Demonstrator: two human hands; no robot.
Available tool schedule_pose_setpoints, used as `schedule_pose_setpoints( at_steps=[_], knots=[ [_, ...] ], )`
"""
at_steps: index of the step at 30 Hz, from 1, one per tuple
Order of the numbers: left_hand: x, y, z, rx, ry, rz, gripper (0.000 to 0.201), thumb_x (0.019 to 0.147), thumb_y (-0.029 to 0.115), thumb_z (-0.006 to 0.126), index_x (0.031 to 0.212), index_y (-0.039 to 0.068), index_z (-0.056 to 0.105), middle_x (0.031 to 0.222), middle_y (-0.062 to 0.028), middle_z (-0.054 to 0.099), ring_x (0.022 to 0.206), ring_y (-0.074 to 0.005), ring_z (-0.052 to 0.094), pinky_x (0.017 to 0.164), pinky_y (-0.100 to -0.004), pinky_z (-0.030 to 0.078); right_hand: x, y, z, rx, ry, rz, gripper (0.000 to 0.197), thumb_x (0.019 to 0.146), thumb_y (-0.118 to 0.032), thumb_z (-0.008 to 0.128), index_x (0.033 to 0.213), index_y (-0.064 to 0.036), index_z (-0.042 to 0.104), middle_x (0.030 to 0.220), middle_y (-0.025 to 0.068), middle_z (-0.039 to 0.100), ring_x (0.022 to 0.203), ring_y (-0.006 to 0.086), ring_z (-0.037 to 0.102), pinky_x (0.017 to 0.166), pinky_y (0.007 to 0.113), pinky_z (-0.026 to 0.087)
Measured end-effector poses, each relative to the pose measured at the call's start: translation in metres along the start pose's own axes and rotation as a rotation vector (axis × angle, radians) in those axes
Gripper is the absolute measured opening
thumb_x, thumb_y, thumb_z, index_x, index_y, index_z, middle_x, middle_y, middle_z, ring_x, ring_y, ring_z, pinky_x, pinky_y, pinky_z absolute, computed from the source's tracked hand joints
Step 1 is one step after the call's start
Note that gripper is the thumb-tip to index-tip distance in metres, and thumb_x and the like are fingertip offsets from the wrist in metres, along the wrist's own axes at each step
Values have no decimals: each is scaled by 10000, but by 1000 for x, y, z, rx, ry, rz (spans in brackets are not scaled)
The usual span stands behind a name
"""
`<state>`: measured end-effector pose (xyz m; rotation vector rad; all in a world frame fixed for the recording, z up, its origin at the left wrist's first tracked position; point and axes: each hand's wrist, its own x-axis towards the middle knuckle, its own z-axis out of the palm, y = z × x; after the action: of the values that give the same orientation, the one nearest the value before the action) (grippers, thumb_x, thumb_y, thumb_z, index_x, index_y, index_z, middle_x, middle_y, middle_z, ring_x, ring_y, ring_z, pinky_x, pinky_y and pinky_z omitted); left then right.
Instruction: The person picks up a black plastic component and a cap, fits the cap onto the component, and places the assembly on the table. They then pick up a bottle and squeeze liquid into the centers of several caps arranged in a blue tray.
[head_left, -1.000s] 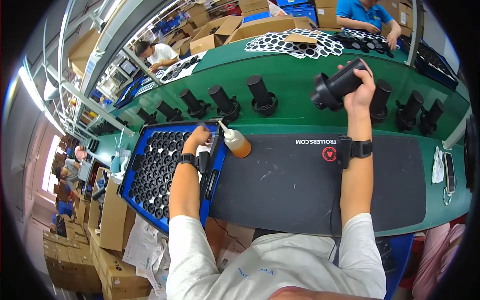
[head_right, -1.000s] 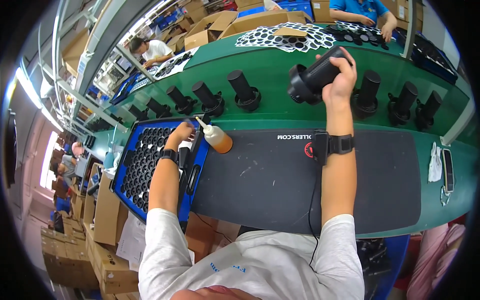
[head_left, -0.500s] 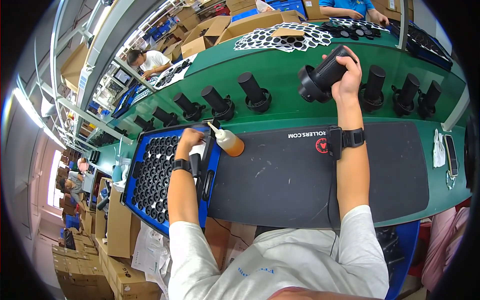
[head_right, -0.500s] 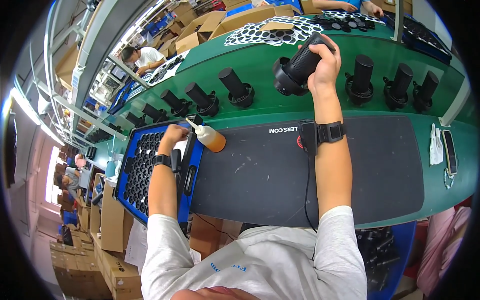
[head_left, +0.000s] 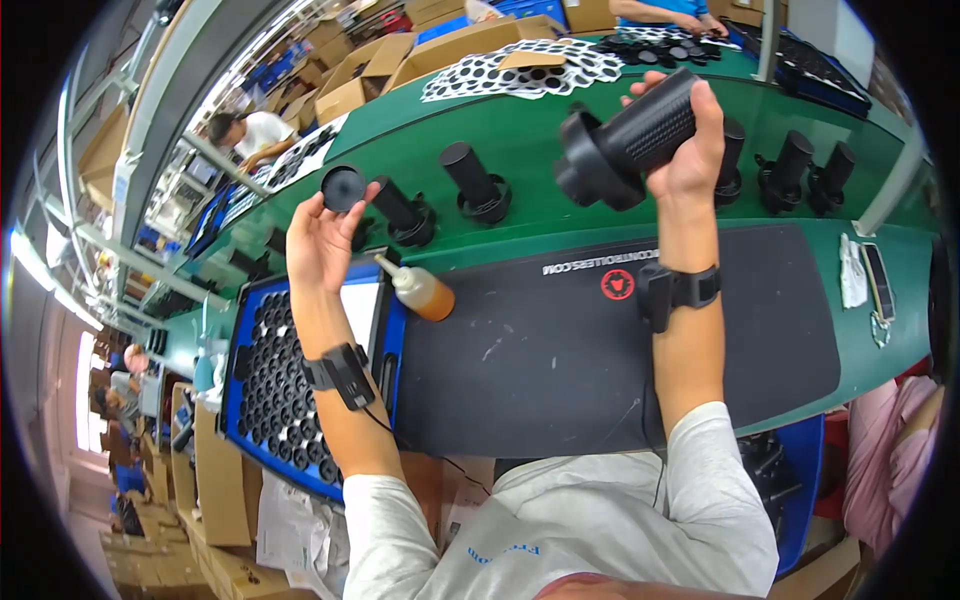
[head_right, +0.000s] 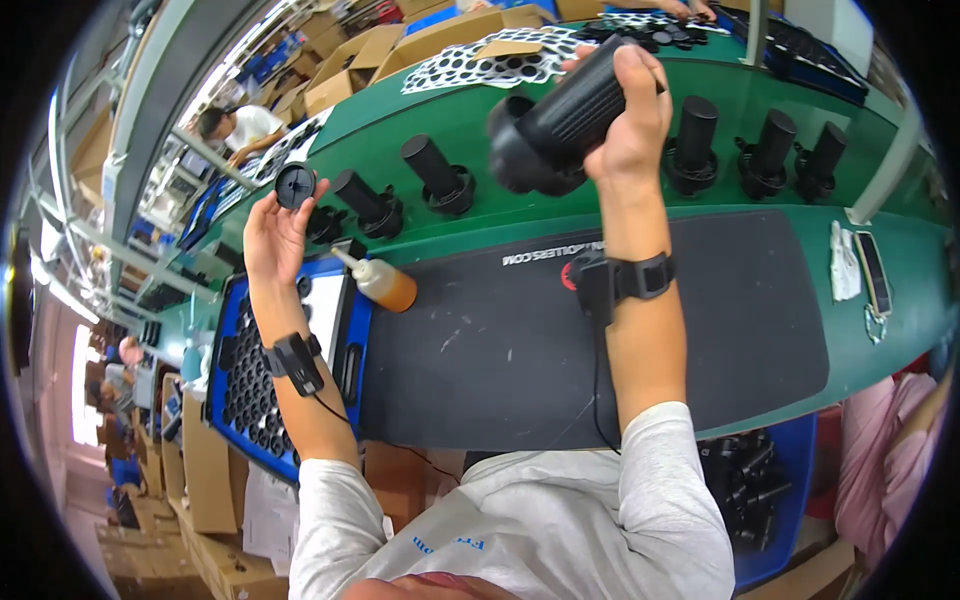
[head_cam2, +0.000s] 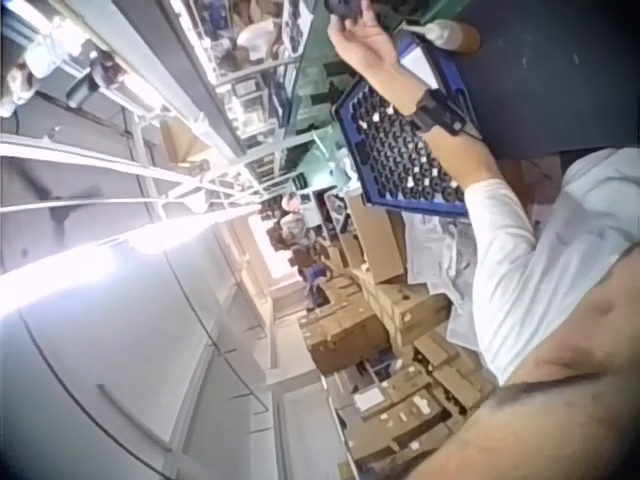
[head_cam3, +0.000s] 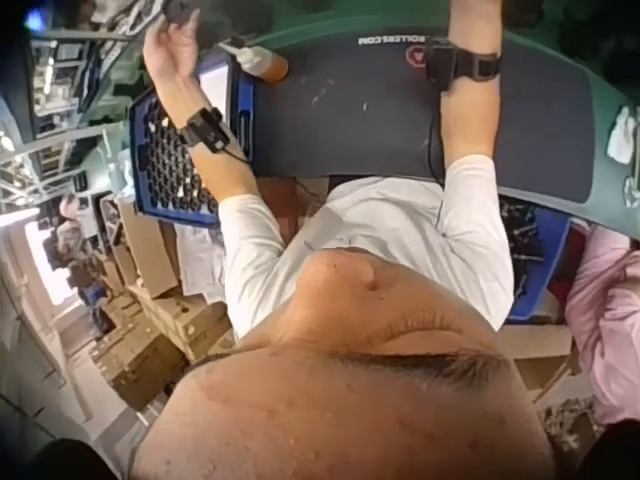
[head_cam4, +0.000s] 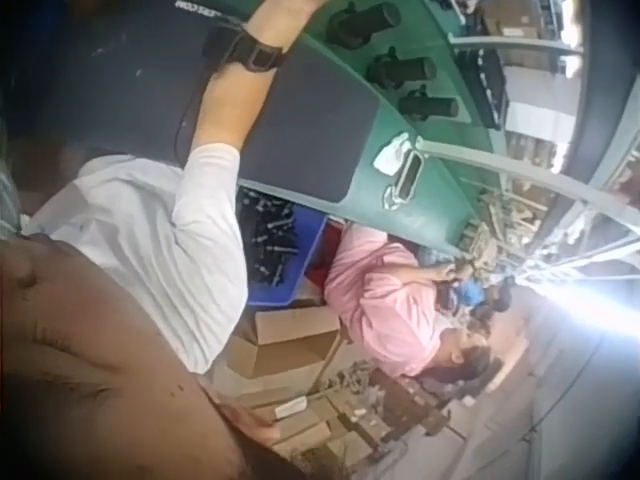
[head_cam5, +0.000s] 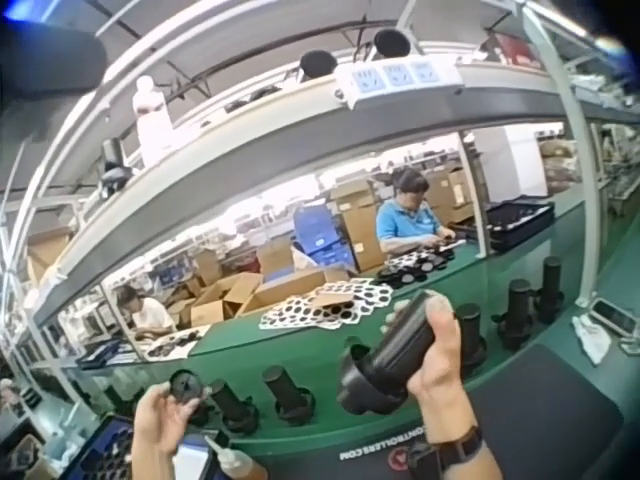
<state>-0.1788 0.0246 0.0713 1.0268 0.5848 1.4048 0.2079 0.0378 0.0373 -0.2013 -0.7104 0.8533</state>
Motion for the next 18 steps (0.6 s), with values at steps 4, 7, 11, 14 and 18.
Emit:
schedule_pose_setpoints(
  at_steps=[4,7,11,14,18],
  knots=[
    [6,-56,50,-185,-94,-6,404,920,140,450,1202,-150,447,1211,-297,532,1176,-455,504,861,-361,573,-17,-13,17,129,30,8,449,899,-440,472,1086,-34,514,970,156,613,885,285,620,809,457,515],
    [6,-89,84,-334,-211,-92,407,902,133,459,1206,-137,454,1237,-282,527,1139,-441,537,835,-354,575,-16,-18,21,191,78,25,464,902,-466,439,1091,-47,502,975,160,611,869,282,609,802,462,508],
    [3,-126,106,-476,-331,-205,418,898,149,487,1240,-89,460,1207,-249,548,1086,-403,578,793,-362,576,-12,-7,12,264,131,65,473,901,-479,409,1080,-49,488,974,163,597,848,281,591,796,463,498],
    [-3,-141,109,-469,-421,-144,427,913,174,510,1269,-55,456,1187,-227,552,1049,-369,600,772,-370,571,-9,-1,9,339,142,92,473,897,-480,397,1054,-42,487,974,163,584,846,280,578,798,456,495],
    [-5,-148,113,-341,-364,-116,484,904,203,590,1312,-9,442,1171,-194,548,1023,-330,618,768,-374,577,-6,8,8,361,158,108,475,890,-473,401,1039,-30,481,961,159,563,839,275,562,793,441,487]
  ],
)
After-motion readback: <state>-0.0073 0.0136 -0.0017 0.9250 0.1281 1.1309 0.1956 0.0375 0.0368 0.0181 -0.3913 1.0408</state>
